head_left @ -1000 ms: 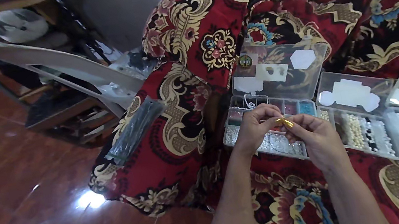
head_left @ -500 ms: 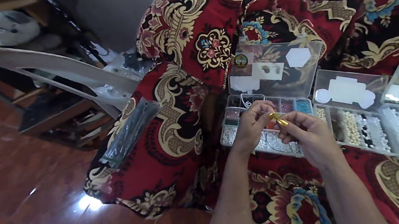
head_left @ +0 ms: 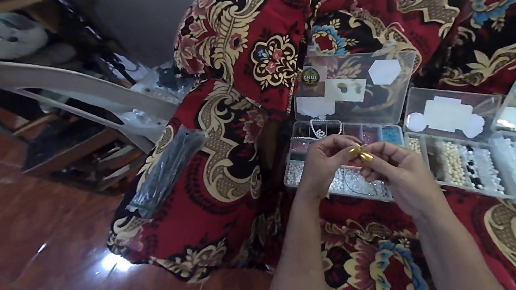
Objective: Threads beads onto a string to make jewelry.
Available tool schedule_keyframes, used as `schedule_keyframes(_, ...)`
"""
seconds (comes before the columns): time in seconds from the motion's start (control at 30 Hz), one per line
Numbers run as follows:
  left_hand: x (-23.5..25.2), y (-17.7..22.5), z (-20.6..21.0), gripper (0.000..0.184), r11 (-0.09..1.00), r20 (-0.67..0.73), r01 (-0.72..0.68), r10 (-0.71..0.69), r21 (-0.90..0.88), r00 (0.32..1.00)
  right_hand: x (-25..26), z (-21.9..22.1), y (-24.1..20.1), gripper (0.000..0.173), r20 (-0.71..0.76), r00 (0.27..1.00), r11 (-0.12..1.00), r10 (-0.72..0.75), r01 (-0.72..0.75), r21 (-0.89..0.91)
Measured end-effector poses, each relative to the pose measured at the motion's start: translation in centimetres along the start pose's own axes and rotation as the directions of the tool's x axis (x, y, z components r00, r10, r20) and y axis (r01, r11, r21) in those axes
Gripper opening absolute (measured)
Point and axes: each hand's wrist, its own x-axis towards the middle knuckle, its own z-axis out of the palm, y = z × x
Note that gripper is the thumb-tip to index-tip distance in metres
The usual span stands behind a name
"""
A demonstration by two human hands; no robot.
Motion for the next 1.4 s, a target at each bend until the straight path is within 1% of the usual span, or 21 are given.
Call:
schedule_keyframes(0.1, 0.0, 0.2, 0.1, 0.011, 0.999, -0.054, 0.002, 0.0, 0.035, 0.999, 0.0, -0.1, -0.1, 0.02, 0.036, 0.999, 1.0, 0.011, -0.01, -0.027)
schedule_keyframes(0.2, 0.0, 0.2, 0.0, 0.009, 0.995, -0.054, 0.003, 0.002, 0.101, 0.999, 0.0, -0.1, -0.1, 0.014, 0.039, 0.999, 0.997, 0.0, 0.003, -0.075)
schedule_keyframes(0.33, -0.1, -0.1, 0.0, 0.01, 0.987, -0.036, -0.008, 0.014, 0.163, 0.999, 0.1, -0.7, 0.4, 0.01, 0.011, 0.997, 0.97, -0.07, 0.071, -0.234)
schedule_keyframes(0.47, -0.1, -0.4, -0.1, 0.007, 0.972, -0.046, -0.006, 0.017, 0.234, 0.999, 0.2, -1.3, 0.4, 0.01, 0.0, 0.997, 0.935, -0.071, 0.066, -0.349)
schedule_keyframes(0.63, -0.2, -0.2, 0.0, 0.008, 0.965, -0.014, -0.021, 0.026, 0.261, 1.0, 0.3, -1.6, 0.5, 0.007, 0.001, 0.994, 0.892, -0.109, 0.098, -0.441)
schedule_keyframes(0.73, -0.2, -0.2, 0.0, 0.008, 0.961, -0.027, -0.011, 0.019, 0.278, 0.999, 0.2, -1.9, 0.2, 0.007, -0.022, 0.991, 0.844, -0.128, 0.097, -0.527)
schedule_keyframes(0.83, -0.1, -0.3, -0.2, 0.007, 0.939, -0.031, 0.003, 0.008, 0.344, 0.999, 0.2, -2.2, 0.1, 0.007, -0.028, 0.987, 0.832, -0.16, 0.119, -0.542)
schedule_keyframes(0.87, -0.1, -0.2, -0.1, 0.004, 0.911, -0.041, 0.032, -0.016, 0.411, 0.999, 0.2, -2.2, 0.1, 0.008, -0.035, 0.982, 0.837, -0.187, 0.14, -0.529)
schedule_keyframes(0.9, -0.1, 0.0, -0.1, 0.003, 0.851, -0.059, 0.085, -0.063, 0.519, 0.996, 0.2, -2.2, 0.2, 0.01, -0.049, 0.972, 0.844, -0.229, 0.173, -0.507)
schedule_keyframes(0.93, -0.1, 0.2, -0.2, 0.006, 0.749, -0.079, 0.158, -0.141, 0.644, 0.987, 0.2, -2.2, 0.2, 0.011, -0.07, 0.957, 0.853, -0.281, 0.215, -0.475)
schedule_keyframes(0.97, 0.0, 0.5, -0.2, 0.01, 0.608, -0.105, 0.239, -0.248, 0.757, 0.963, 0.2, -2.2, 0.2, 0.012, -0.09, 0.939, 0.857, -0.333, 0.261, -0.443)
schedule_keyframes(1.0, 0.1, 0.9, 0.0, 0.013, 0.444, -0.142, 0.302, -0.357, 0.843, 0.923, 0.2, -2.3, 0.1, 0.013, -0.109, 0.92, 0.854, -0.377, 0.3, -0.426)
schedule_keyframes(1.03, 0.3, 1.2, 0.3, 0.016, 0.303, -0.18, 0.341, -0.454, 0.89, 0.873, 0.2, -2.4, 0.1, 0.013, -0.122, 0.901, 0.844, -0.416, 0.333, -0.421)
schedule_keyframes(1.07, 0.4, 1.4, 0.5, 0.018, 0.194, -0.217, 0.364, -0.525, 0.911, 0.823, 0.2, -2.5, 0.1, 0.011, -0.135, 0.885, 0.833, -0.446, 0.356, -0.423)
schedule_keyframes(1.1, 0.5, 1.4, 0.6, 0.018, 0.129, -0.247, 0.373, -0.549, 0.919, 0.798, 0.3, -2.6, 0.1, 0.01, -0.151, 0.868, 0.826, -0.473, 0.377, -0.42)
schedule_keyframes(1.13, 0.5, 1.3, 0.6, 0.017, 0.1, -0.263, 0.373, -0.544, 0.922, 0.797, 0.4, -2.8, 0.3, 0.009, -0.173, 0.847, 0.823, -0.502, 0.406, -0.398)
schedule_keyframes(1.2, 0.5, 0.9, 0.6, 0.015, 0.075, -0.276, 0.363, -0.516, 0.929, 0.811, 0.5, -2.9, 0.4, 0.01, -0.218, 0.812, 0.828, -0.542, 0.472, -0.303)
schedule_keyframes(1.23, 0.5, 0.7, 0.6, 0.015, 0.062, -0.28, 0.362, -0.521, 0.93, 0.807, 0.5, -2.9, 0.3, 0.012, -0.242, 0.8, 0.832, -0.549, 0.496, -0.248)
schedule_keyframes(1.3, 0.7, 0.0, 0.4, 0.016, 0.03, -0.28, 0.353, -0.548, 0.935, 0.788, 0.5, -2.7, 0.0, 0.015, -0.291, 0.784, 0.835, -0.549, 0.53, -0.15)
schedule_keyframes(1.4, 0.7, -0.7, 0.4, 0.016, 0.025, -0.264, 0.336, -0.562, 0.942, 0.783, 0.3, -2.6, -0.3, 0.018, -0.308, 0.782, 0.83, -0.542, 0.556, -0.048)
